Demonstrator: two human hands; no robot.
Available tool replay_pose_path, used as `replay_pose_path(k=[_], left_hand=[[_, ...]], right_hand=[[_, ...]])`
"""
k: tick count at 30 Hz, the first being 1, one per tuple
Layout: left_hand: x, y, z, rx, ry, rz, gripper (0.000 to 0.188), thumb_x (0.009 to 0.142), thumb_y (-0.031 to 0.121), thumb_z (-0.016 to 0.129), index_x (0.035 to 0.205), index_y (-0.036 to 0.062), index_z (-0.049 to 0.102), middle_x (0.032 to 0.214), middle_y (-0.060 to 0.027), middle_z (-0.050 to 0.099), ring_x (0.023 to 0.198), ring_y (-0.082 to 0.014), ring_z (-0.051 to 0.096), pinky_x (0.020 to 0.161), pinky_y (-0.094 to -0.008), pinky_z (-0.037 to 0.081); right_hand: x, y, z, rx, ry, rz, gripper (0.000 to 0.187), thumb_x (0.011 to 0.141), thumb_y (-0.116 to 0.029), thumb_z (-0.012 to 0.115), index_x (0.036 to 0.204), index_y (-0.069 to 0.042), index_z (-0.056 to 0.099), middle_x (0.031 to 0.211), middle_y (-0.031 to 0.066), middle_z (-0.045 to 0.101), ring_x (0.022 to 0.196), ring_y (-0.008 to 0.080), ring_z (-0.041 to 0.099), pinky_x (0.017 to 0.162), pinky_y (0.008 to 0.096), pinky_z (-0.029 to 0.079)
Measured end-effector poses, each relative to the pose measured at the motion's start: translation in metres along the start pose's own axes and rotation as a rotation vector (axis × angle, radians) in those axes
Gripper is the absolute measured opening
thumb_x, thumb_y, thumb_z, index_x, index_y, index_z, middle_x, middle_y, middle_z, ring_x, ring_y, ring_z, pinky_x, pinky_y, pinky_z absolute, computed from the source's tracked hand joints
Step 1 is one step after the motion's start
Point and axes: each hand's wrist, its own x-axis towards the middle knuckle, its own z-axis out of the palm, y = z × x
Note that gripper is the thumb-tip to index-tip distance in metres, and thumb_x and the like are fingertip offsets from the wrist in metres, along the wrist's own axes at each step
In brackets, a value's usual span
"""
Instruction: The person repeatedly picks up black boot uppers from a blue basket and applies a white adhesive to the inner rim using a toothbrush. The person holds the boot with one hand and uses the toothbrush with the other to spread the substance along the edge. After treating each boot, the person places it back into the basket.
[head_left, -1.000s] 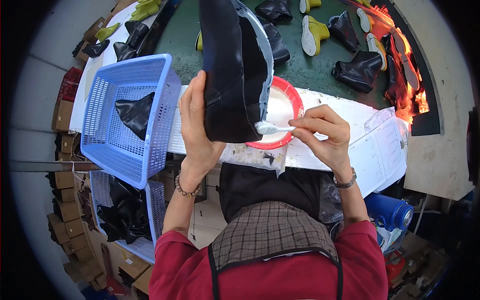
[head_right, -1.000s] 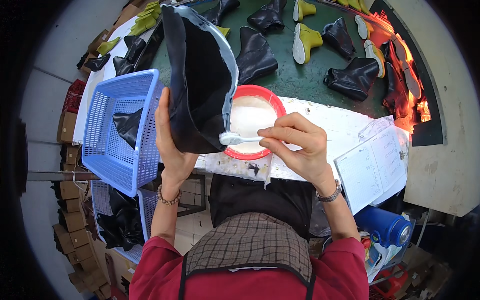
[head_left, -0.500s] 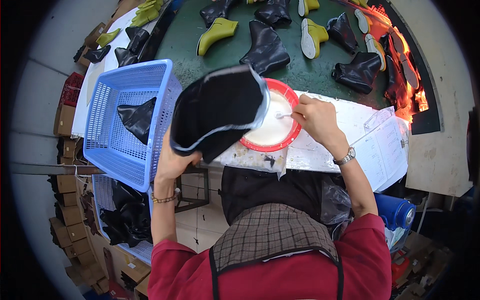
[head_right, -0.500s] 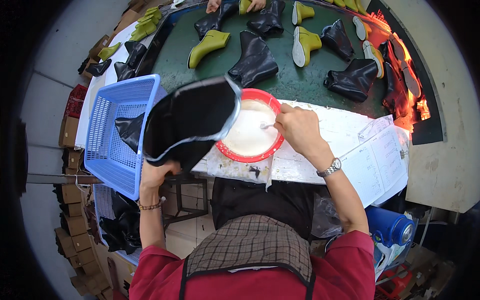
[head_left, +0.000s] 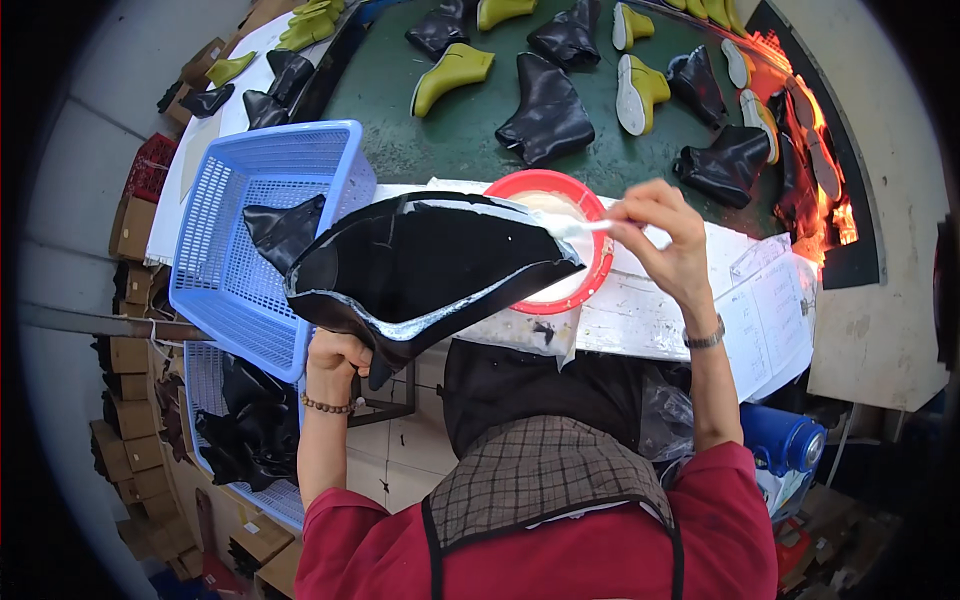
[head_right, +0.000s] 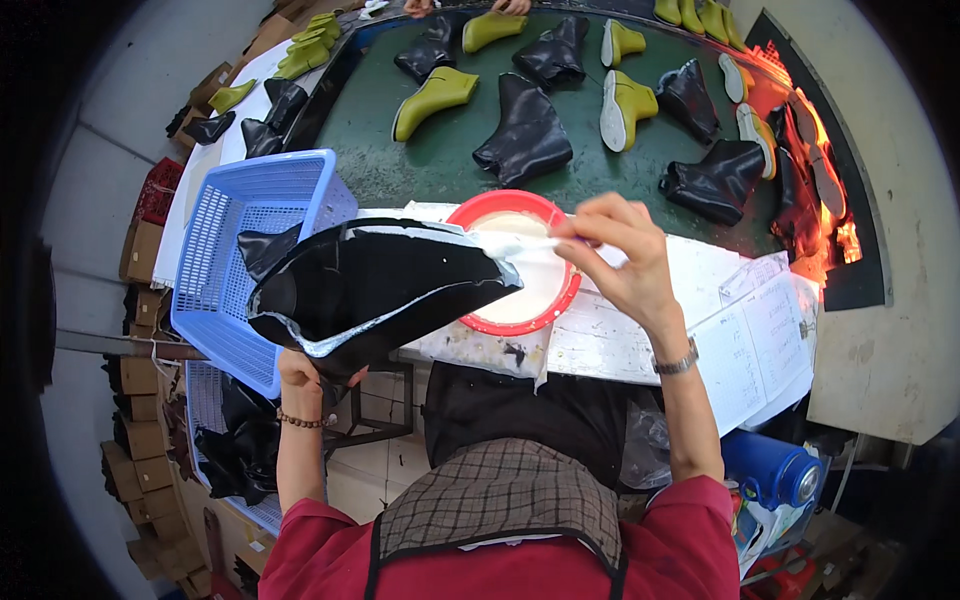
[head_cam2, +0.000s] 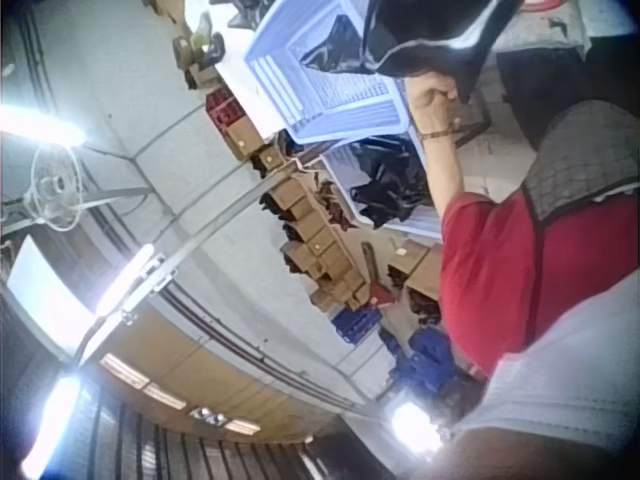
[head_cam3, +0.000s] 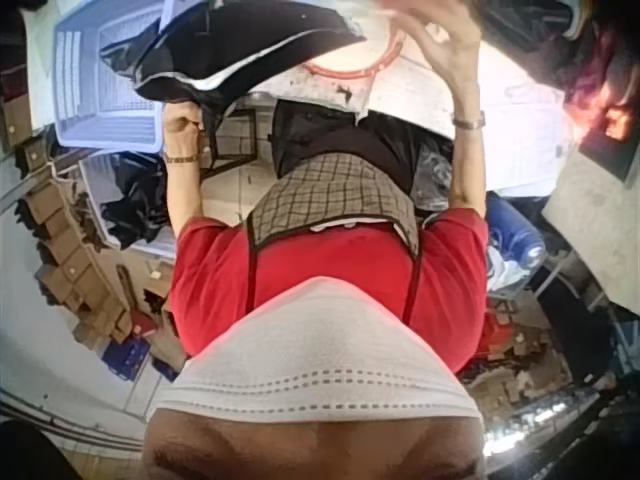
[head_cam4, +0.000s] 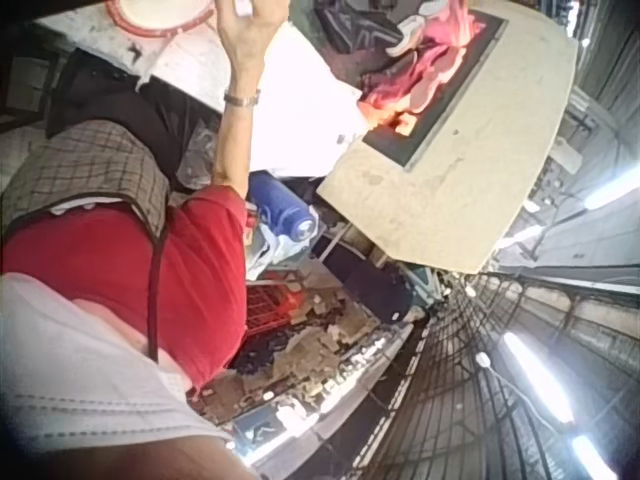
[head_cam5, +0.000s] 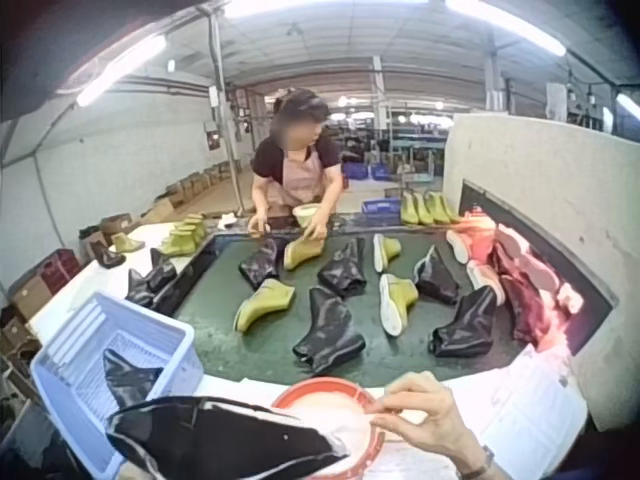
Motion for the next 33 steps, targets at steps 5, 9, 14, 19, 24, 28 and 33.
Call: replay_pose_path(k=[5, 9, 14, 19, 24, 28, 33], left_hand=[[0.003, 0.008, 0.007, 0.065, -0.037, -0.189, 0.031, 0.050, -0.016, 0.062, 0.080, -0.0166, 0.062, 0.058, -0.0218, 0.056, 0.036, -0.0234, 0.045, 0.035, -0.0341, 0.030], [0.007, 0.010, 0.024, 0.163, -0.022, -0.355, 0.037, 0.052, -0.018, 0.061, 0.089, -0.0163, 0.063, 0.060, -0.0204, 0.057, 0.039, -0.0217, 0.046, 0.037, -0.0332, 0.031], [0.016, -0.006, 0.017, 0.101, -0.217, -0.446, 0.043, 0.058, -0.018, 0.056, 0.101, -0.0147, 0.063, 0.065, -0.0193, 0.061, 0.040, -0.0210, 0.046, 0.037, -0.0331, 0.032], [0.026, -0.003, 0.053, 0.008, -0.186, -0.639, 0.043, 0.052, -0.013, 0.063, 0.095, -0.0184, 0.062, 0.064, -0.0254, 0.059, 0.038, -0.0251, 0.049, 0.035, -0.0355, 0.035], [0.032, -0.015, 0.053, 0.086, -0.286, -0.787, 0.032, 0.061, -0.013, 0.060, 0.093, -0.0136, 0.065, 0.058, -0.0186, 0.058, 0.039, -0.0242, 0.050, 0.037, -0.0347, 0.035], [0.035, -0.026, 0.060, 0.045, -0.236, -0.915, 0.020, 0.064, -0.013, 0.062, 0.084, -0.0112, 0.064, 0.056, -0.0172, 0.057, 0.039, -0.0245, 0.050, 0.037, -0.0348, 0.036], [0.037, -0.013, 0.062, -0.054, -0.218, -0.781, 0.030, 0.069, -0.013, 0.062, 0.099, -0.0090, 0.064, 0.068, -0.0171, 0.063, 0.043, -0.0234, 0.055, 0.040, -0.0341, 0.041]], right_hand=[[0.000, -0.001, 0.003, -0.029, 0.031, -0.051, 0.013, 0.082, -0.013, 0.081, 0.095, -0.010, 0.080, 0.085, -0.0002, 0.068, 0.076, 0.0113, 0.061, 0.084, 0.0289, 0.038], [0.024, -0.014, 0.008, 0.014, -0.043, -0.117, 0.012, 0.083, -0.015, 0.081, 0.095, -0.011, 0.081, 0.085, -0.0015, 0.069, 0.076, 0.0108, 0.058, 0.081, 0.0292, 0.034], [0.040, -0.021, 0.003, -0.037, -0.109, -0.162, 0.018, 0.079, -0.014, 0.083, 0.096, -0.011, 0.081, 0.083, -0.0008, 0.067, 0.079, 0.0134, 0.057, 0.082, 0.0303, 0.036], [0.044, -0.019, -0.008, -0.043, -0.216, -0.212, 0.013, 0.081, -0.015, 0.083, 0.093, -0.014, 0.081, 0.085, -0.0032, 0.070, 0.075, 0.0088, 0.057, 0.081, 0.0305, 0.031], [0.062, -0.026, 0.006, -0.037, -0.310, -0.311, 0.017, 0.077, -0.019, 0.085, 0.093, -0.014, 0.082, 0.083, -0.0038, 0.066, 0.077, 0.0103, 0.056, 0.084, 0.0324, 0.032], [0.079, -0.031, 0.031, 0.052, -0.351, -0.417, 0.019, 0.077, -0.020, 0.086, 0.094, -0.014, 0.082, 0.087, -0.0039, 0.067, 0.080, 0.0112, 0.057, 0.086, 0.0328, 0.032], [0.084, -0.024, 0.043, 0.088, -0.262, -0.325, 0.015, 0.083, -0.018, 0.082, 0.097, -0.014, 0.080, 0.091, -0.0015, 0.068, 0.085, 0.0146, 0.062, 0.084, 0.0313, 0.038]])
